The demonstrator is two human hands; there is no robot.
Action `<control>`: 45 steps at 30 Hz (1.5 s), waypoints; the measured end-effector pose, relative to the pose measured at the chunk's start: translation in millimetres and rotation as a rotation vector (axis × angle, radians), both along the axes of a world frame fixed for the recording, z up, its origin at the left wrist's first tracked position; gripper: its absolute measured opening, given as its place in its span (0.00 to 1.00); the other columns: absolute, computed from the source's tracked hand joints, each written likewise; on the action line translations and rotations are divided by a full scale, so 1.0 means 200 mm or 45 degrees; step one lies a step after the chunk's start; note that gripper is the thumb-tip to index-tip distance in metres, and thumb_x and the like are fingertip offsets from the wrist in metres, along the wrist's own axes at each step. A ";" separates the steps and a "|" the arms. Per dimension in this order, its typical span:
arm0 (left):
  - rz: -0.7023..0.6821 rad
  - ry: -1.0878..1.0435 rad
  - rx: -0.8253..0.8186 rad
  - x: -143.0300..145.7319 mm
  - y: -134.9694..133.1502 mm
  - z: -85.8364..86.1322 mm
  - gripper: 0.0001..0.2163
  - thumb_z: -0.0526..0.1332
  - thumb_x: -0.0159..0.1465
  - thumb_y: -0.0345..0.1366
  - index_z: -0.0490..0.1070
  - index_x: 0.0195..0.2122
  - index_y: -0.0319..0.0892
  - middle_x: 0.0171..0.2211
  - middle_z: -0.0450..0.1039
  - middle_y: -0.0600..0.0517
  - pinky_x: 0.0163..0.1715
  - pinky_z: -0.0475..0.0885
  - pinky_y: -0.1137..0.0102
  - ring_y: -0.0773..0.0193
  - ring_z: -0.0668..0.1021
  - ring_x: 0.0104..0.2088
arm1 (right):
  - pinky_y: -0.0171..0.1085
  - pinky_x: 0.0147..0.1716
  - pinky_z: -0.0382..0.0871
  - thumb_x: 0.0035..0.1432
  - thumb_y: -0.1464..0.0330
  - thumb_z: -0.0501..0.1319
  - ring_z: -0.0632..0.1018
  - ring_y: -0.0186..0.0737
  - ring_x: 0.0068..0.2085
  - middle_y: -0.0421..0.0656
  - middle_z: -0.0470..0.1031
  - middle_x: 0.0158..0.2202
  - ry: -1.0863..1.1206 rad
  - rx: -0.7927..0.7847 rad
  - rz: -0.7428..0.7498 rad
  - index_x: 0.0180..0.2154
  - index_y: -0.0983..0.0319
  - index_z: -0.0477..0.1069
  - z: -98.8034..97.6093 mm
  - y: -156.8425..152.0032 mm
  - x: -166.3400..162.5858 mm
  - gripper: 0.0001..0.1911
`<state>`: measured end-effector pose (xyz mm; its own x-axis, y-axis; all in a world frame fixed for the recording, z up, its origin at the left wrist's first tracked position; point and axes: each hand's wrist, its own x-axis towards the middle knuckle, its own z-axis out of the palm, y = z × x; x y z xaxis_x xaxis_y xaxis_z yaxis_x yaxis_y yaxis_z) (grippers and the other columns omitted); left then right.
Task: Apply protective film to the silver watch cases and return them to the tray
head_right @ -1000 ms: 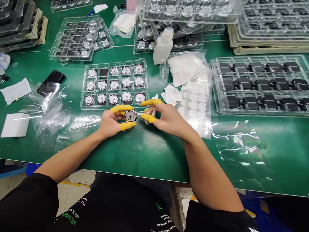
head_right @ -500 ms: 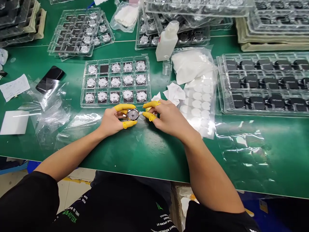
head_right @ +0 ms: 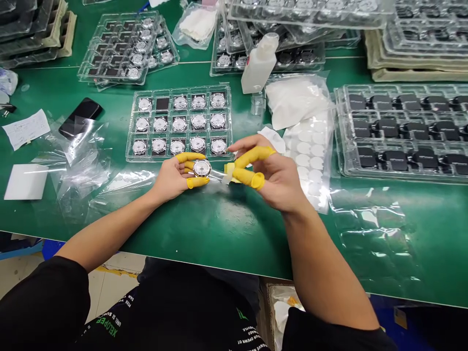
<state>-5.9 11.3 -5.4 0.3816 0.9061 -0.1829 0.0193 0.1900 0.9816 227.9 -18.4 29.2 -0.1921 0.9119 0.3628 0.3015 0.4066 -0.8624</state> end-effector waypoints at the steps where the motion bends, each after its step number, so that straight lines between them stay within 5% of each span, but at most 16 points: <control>1: -0.005 0.017 0.015 0.00 0.00 -0.01 0.29 0.77 0.47 0.32 0.77 0.52 0.40 0.35 0.81 0.51 0.37 0.79 0.72 0.69 0.80 0.32 | 0.48 0.43 0.73 0.61 0.57 0.67 0.78 0.46 0.45 0.46 0.77 0.51 0.106 -0.097 -0.080 0.35 0.56 0.74 -0.01 -0.01 -0.03 0.10; 9: -0.042 0.129 0.121 -0.01 -0.02 -0.03 0.27 0.76 0.50 0.34 0.78 0.53 0.44 0.36 0.81 0.52 0.37 0.77 0.72 0.70 0.79 0.32 | 0.45 0.40 0.74 0.54 0.55 0.70 0.79 0.44 0.40 0.46 0.81 0.42 0.052 -0.684 -0.262 0.37 0.58 0.77 -0.07 -0.05 -0.21 0.15; 40: -0.129 0.177 0.128 -0.01 -0.01 -0.01 0.29 0.76 0.49 0.34 0.78 0.54 0.43 0.36 0.80 0.51 0.37 0.78 0.70 0.69 0.78 0.31 | 0.40 0.35 0.75 0.57 0.60 0.68 0.77 0.39 0.33 0.43 0.80 0.35 -0.140 -0.542 -0.247 0.35 0.59 0.77 -0.06 -0.04 -0.20 0.09; 45: -0.127 0.187 0.144 -0.01 -0.01 -0.01 0.29 0.76 0.49 0.35 0.78 0.54 0.44 0.35 0.79 0.52 0.35 0.77 0.70 0.70 0.76 0.30 | 0.41 0.37 0.74 0.57 0.56 0.69 0.78 0.40 0.36 0.44 0.80 0.37 -0.100 -0.499 -0.305 0.39 0.59 0.76 -0.08 -0.03 -0.18 0.14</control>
<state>-8.3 9.1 -8.2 0.4471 0.8831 -0.1425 0.1769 0.0688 0.9818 192.5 -23.7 13.9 0.0278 0.9993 -0.0256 0.4179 -0.0349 -0.9078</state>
